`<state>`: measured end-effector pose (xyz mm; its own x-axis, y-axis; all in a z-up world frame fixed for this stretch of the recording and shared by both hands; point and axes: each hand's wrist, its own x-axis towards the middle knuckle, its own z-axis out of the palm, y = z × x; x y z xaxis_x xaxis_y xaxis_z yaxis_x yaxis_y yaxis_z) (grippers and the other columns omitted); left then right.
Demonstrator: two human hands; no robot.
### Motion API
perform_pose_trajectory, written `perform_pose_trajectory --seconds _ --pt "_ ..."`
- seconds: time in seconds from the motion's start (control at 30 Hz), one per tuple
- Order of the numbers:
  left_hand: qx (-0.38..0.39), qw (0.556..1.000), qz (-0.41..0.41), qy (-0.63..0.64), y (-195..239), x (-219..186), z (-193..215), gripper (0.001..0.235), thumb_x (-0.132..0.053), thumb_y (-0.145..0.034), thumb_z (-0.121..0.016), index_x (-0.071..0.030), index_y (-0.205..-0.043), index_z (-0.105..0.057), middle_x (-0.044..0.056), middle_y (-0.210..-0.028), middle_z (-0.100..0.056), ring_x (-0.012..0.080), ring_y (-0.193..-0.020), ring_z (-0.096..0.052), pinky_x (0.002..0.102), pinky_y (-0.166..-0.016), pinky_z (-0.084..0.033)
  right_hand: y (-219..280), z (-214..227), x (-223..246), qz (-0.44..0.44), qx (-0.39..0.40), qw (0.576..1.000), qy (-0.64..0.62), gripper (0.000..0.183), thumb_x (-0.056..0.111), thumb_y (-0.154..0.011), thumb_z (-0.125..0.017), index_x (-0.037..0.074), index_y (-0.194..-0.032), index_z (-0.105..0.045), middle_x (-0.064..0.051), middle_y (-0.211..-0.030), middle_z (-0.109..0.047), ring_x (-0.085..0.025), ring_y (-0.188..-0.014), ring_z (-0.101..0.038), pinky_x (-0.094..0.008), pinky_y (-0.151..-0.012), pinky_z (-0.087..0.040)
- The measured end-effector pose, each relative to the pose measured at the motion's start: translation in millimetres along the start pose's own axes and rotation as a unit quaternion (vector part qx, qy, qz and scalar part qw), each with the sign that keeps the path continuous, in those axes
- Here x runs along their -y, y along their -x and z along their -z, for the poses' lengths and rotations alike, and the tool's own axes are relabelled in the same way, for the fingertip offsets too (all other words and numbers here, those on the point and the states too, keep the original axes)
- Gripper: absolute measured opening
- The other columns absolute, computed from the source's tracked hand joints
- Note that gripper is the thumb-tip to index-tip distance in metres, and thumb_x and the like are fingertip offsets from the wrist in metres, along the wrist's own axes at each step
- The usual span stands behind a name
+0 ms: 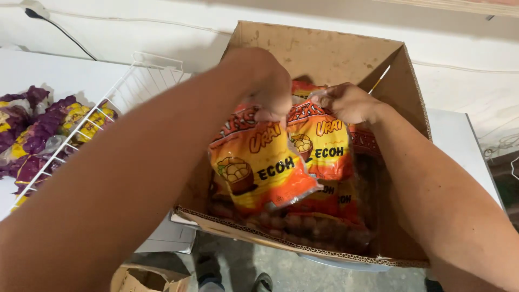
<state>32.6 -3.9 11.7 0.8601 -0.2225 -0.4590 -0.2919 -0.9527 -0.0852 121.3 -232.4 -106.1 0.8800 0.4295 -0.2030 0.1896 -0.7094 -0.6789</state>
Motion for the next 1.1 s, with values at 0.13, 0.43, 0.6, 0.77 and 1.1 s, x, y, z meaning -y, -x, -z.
perform_pose_trajectory --seconds 0.13,0.43,0.6,0.77,1.1 --pt "-0.160 0.986 0.041 -0.034 -29 -21 -47 0.062 -0.028 -0.070 -0.076 -0.022 -0.131 -0.065 0.012 -0.133 -0.062 0.0379 -0.119 -0.058 0.057 -0.092 -0.049 10 5 9 -0.027 -0.008 1.000 0.013 0.043 0.039 -0.099 -0.063 0.010 -0.129 -0.071 -0.007 -0.118 -0.077 -0.018 -0.106 -0.063 -0.031 -0.098 -0.049" --pt "0.007 0.994 0.035 0.101 -77 -50 -193 0.118 -0.022 -0.073 -0.076 -0.016 -0.160 0.003 0.027 -0.151 -0.049 0.0448 -0.132 -0.060 0.056 -0.104 -0.053 9 13 -7 -0.052 -0.023 0.996 0.061 0.046 0.045 -0.101 -0.060 0.008 -0.125 -0.073 -0.010 -0.113 -0.077 -0.019 -0.104 -0.064 -0.034 -0.098 -0.050" --pt "-0.103 0.983 0.146 0.044 -61 -62 -205 0.063 -0.035 -0.090 -0.070 -0.035 -0.148 -0.048 0.028 -0.169 0.009 0.0673 -0.151 -0.015 0.080 -0.107 -0.023 17 16 3 -0.078 -0.028 0.996 0.044 0.046 0.045 -0.099 -0.063 0.010 -0.128 -0.071 -0.009 -0.119 -0.077 -0.018 -0.109 -0.067 -0.033 -0.100 -0.050" --pt "-0.091 0.987 0.125 0.047 -53 -43 -233 0.078 -0.061 -0.089 -0.063 -0.047 -0.159 -0.031 0.029 -0.171 0.000 0.0646 -0.151 -0.006 0.085 -0.108 -0.019 7 14 -9 -0.013 -0.035 0.999 0.039 0.044 0.041 -0.097 -0.062 0.012 -0.128 -0.071 -0.006 -0.123 -0.076 -0.016 -0.112 -0.067 -0.032 -0.100 -0.049" --pt "0.143 0.975 0.121 0.121 -36 -29 -157 0.124 -0.081 -0.082 -0.059 -0.012 -0.164 0.004 0.024 -0.171 0.012 0.0376 -0.159 0.006 0.048 -0.128 -0.003 29 13 29 -0.082 -0.014 0.995 -0.048 0.043 0.040 -0.095 -0.064 0.012 -0.127 -0.072 -0.007 -0.107 -0.078 -0.018 -0.073 -0.064 -0.038 -0.049 -0.049"
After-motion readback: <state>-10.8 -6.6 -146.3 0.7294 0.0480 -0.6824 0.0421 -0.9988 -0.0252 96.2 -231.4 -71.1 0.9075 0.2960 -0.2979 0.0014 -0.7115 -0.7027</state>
